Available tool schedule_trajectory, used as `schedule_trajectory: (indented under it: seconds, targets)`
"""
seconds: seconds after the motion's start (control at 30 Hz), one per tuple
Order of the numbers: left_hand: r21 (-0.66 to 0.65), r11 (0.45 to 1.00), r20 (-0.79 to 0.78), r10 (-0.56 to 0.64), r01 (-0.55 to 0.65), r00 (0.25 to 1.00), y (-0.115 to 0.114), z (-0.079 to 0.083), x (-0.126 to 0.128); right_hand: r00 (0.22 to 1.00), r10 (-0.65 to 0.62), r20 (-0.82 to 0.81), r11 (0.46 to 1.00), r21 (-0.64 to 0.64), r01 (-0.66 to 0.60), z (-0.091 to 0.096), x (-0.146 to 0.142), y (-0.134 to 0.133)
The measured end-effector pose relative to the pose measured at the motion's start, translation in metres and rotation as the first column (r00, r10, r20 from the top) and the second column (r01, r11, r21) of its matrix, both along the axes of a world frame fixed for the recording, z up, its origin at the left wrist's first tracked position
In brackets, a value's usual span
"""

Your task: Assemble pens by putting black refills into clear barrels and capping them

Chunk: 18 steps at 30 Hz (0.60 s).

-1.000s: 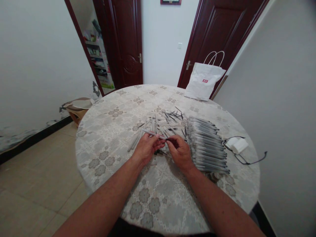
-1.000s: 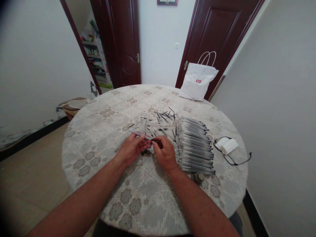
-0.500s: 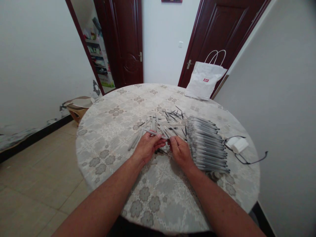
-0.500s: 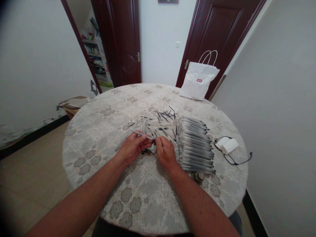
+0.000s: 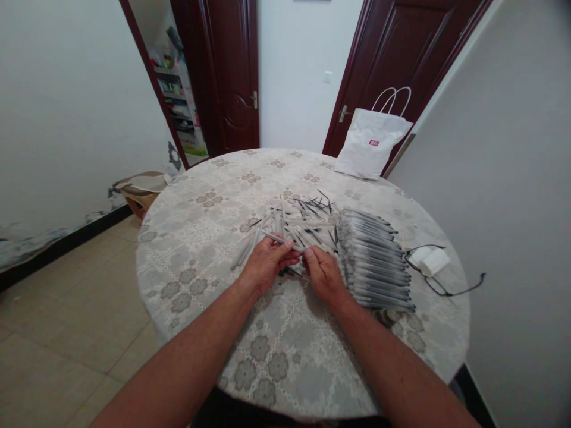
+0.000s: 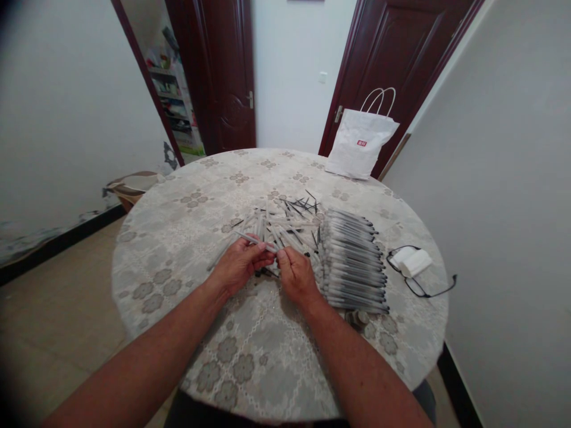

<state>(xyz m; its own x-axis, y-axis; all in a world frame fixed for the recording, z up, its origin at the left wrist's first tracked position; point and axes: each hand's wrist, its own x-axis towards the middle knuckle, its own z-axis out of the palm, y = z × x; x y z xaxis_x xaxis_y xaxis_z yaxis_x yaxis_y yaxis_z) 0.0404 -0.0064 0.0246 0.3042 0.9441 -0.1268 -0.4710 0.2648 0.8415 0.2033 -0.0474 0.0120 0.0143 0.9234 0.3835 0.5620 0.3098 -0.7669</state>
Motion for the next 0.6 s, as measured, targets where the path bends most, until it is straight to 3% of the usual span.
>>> schedule_trajectory:
  seconds: [0.23,0.47,0.6]
  targets:
    - [0.022,0.999,-0.011,0.027,-0.027,1.0,0.001,0.0012,-0.0014,0.999,-0.033,-0.021,0.997,0.067,0.034,0.0037,-0.0011,-0.0034]
    - [0.026,1.0,-0.027,0.005,-0.004,1.0,-0.0003,0.0007,-0.0006,1.0,-0.013,-0.027,0.999,-0.034,0.012,-0.0009,-0.0016,-0.0001]
    - [0.029,0.999,-0.02,0.029,-0.028,0.999,0.0013,-0.0012,-0.0009,0.998,-0.016,-0.058,1.0,0.013,0.017,0.0021,-0.0014,-0.0025]
